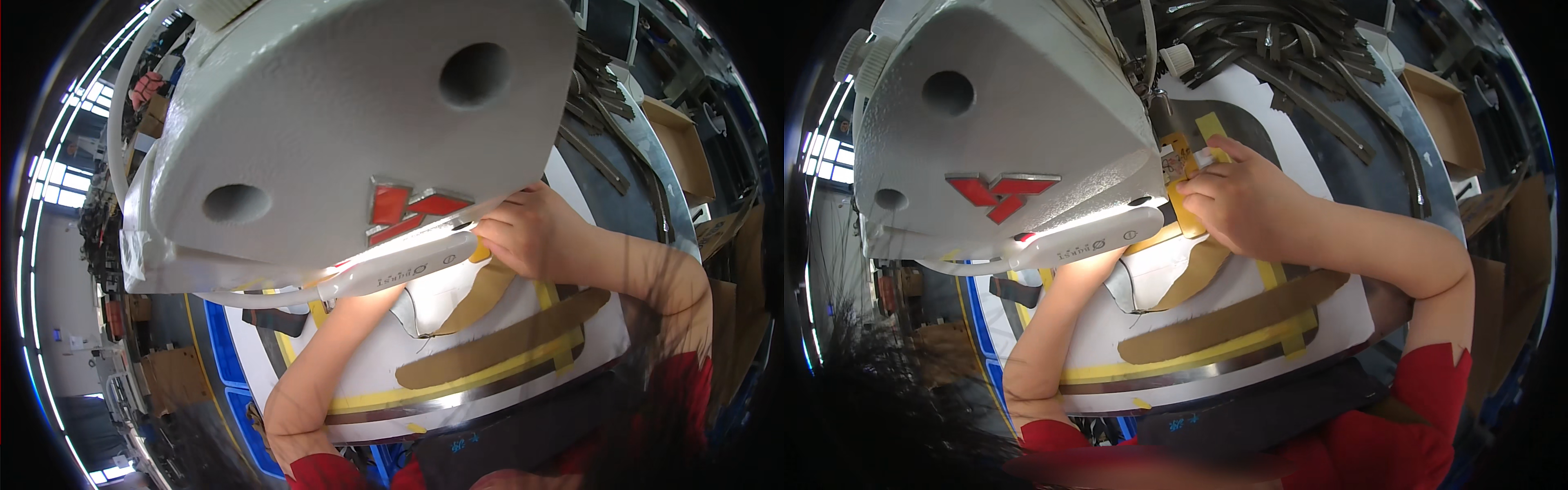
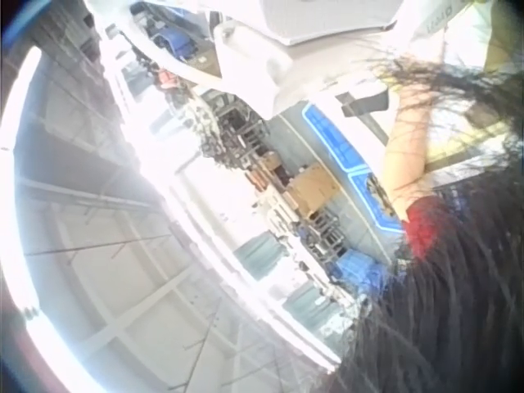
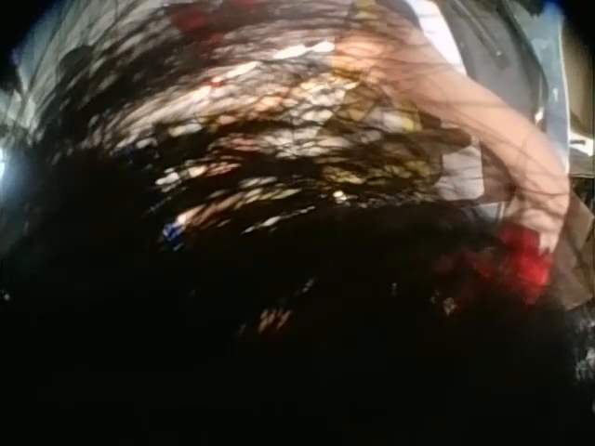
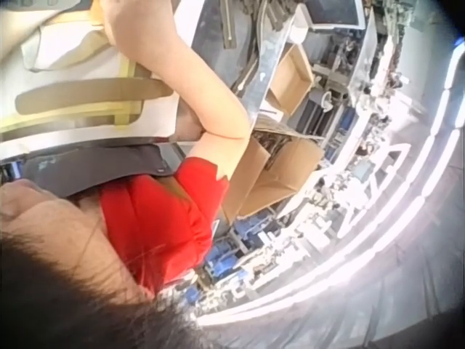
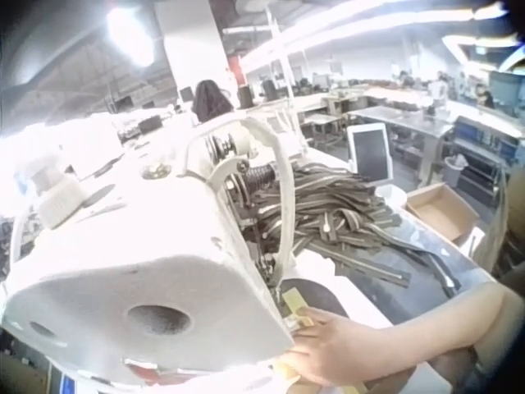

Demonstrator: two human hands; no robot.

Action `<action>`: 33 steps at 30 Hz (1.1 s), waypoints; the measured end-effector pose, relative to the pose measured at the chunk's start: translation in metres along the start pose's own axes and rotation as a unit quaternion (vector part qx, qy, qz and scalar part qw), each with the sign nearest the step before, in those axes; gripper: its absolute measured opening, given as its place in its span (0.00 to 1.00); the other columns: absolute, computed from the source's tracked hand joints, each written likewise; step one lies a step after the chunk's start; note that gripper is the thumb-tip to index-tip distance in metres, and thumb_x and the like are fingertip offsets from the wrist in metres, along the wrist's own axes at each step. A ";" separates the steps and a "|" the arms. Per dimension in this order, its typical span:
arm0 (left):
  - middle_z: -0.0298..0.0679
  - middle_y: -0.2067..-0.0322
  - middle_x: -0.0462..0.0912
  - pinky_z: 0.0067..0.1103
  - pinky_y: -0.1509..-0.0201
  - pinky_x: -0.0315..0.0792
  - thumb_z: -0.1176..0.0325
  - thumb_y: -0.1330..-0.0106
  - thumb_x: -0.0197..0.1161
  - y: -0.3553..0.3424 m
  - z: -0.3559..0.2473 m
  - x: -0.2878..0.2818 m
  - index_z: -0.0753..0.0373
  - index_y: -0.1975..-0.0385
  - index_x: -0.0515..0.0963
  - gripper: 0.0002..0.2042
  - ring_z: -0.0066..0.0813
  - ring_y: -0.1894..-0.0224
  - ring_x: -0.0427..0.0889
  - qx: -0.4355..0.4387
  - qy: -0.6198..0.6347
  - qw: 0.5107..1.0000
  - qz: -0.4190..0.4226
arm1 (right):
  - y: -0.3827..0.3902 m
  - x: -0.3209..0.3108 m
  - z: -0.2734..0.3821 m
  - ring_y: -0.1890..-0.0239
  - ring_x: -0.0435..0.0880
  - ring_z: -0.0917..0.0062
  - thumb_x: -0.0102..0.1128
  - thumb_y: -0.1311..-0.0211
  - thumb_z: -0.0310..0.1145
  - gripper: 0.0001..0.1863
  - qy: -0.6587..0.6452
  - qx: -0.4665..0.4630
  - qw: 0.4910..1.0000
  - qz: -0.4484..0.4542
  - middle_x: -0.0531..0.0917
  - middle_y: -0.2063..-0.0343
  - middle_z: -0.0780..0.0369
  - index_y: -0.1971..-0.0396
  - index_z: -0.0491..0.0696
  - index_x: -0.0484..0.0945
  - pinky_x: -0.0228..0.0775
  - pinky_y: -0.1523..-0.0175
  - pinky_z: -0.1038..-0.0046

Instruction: Positioning leather straps and materials under an industrial sewing machine head for automated stitching.

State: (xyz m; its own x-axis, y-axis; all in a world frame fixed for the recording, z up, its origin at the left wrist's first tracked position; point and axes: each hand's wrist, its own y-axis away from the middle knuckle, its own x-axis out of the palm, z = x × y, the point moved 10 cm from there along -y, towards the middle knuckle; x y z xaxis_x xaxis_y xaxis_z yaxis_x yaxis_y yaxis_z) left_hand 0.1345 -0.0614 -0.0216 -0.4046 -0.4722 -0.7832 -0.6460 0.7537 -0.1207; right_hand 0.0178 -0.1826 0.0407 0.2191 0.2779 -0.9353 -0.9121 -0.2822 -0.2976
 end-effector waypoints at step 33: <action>0.40 0.57 0.81 0.30 0.53 0.74 0.56 0.44 0.69 0.025 -0.082 -0.001 0.57 0.48 0.78 0.23 0.40 0.56 0.81 0.214 -0.147 0.966 0.014 | -0.001 0.000 0.001 0.46 0.74 0.66 0.63 0.41 0.40 0.19 -0.058 0.017 0.998 0.009 0.76 0.51 0.63 0.51 0.50 0.79 0.55 0.32 0.49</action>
State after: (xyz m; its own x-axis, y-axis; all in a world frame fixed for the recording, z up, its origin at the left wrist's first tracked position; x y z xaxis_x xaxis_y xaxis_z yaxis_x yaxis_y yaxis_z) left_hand 0.0659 -0.0800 0.0261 -0.1760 -0.3459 -0.9216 -0.2857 0.9139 -0.2884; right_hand 0.0186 -0.1818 0.0416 0.1635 0.3784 -0.9111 -0.9267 -0.2579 -0.2734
